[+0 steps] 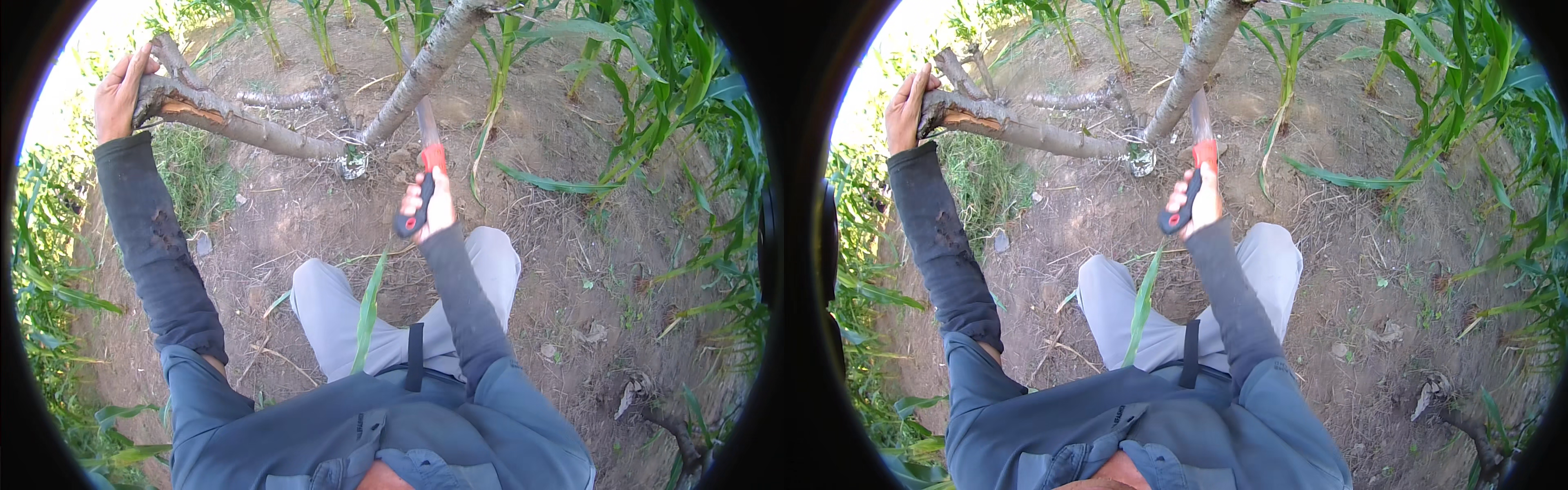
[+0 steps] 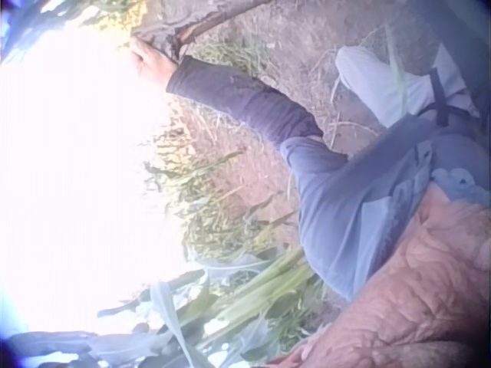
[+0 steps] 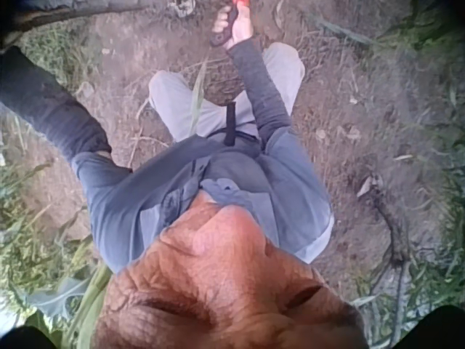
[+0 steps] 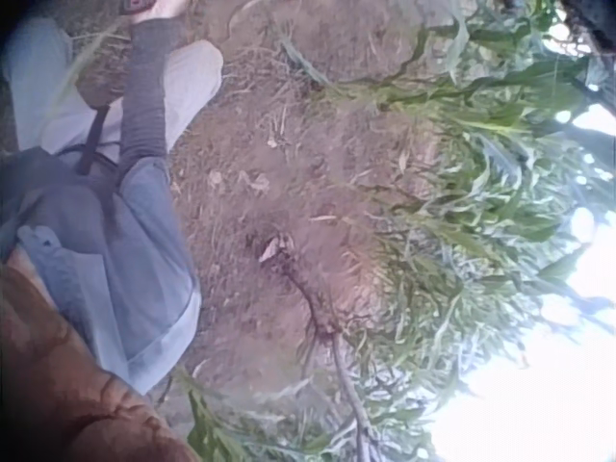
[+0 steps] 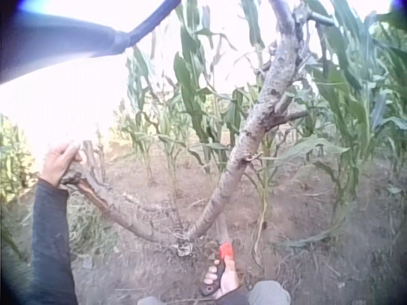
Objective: The person saws off a branch from a small tree using a hand saw, then picks up the severed branch by hand and moves it.
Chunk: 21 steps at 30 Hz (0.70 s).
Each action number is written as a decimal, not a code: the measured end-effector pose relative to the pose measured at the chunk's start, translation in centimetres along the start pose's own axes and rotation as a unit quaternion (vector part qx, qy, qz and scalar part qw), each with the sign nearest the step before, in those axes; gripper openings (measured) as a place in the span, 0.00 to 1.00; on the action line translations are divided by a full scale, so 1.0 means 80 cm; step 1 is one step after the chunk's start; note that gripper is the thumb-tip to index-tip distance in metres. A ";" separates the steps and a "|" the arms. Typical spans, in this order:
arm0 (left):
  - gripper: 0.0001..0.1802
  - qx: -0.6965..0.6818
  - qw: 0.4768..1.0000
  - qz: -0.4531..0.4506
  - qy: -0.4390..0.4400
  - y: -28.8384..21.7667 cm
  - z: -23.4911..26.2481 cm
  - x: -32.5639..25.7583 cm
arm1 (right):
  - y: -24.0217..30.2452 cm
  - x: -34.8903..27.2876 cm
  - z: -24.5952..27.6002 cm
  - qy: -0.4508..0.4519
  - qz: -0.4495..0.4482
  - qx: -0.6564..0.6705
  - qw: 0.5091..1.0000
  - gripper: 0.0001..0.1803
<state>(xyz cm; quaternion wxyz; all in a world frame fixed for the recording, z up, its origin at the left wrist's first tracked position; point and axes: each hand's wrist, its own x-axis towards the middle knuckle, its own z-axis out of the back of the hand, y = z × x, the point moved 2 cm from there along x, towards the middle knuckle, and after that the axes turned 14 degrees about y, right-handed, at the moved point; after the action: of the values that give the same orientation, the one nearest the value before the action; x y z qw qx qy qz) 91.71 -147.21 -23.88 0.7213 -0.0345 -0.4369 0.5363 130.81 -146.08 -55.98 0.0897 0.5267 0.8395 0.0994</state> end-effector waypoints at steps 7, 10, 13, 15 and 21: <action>0.13 0.004 1.000 -0.004 -0.020 -0.006 0.002 -0.001 | -0.041 -0.151 0.003 -0.122 -0.052 -0.033 0.991 0.22; 0.14 0.030 0.999 -0.006 -0.018 -0.010 -0.003 0.003 | 0.002 -0.037 0.013 -0.009 -0.038 -0.021 0.999 0.22; 0.15 0.046 0.998 -0.046 -0.012 -0.014 -0.008 0.010 | 0.004 0.023 -0.018 -0.046 -0.011 0.040 0.998 0.20; 0.15 0.052 0.997 -0.046 -0.035 -0.014 -0.007 -0.004 | -0.026 -0.031 -0.002 0.005 -0.003 -0.093 0.996 0.23; 0.16 0.018 1.000 0.004 0.025 0.006 0.012 0.003 | -0.047 -0.149 0.007 -0.134 -0.043 -0.097 0.985 0.25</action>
<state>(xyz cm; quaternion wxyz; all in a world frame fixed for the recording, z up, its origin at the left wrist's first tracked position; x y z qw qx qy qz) 90.72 -147.16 -23.42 0.7307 -0.0366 -0.4087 0.5456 132.81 -158.41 -56.92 0.2562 0.4875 0.8280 0.1052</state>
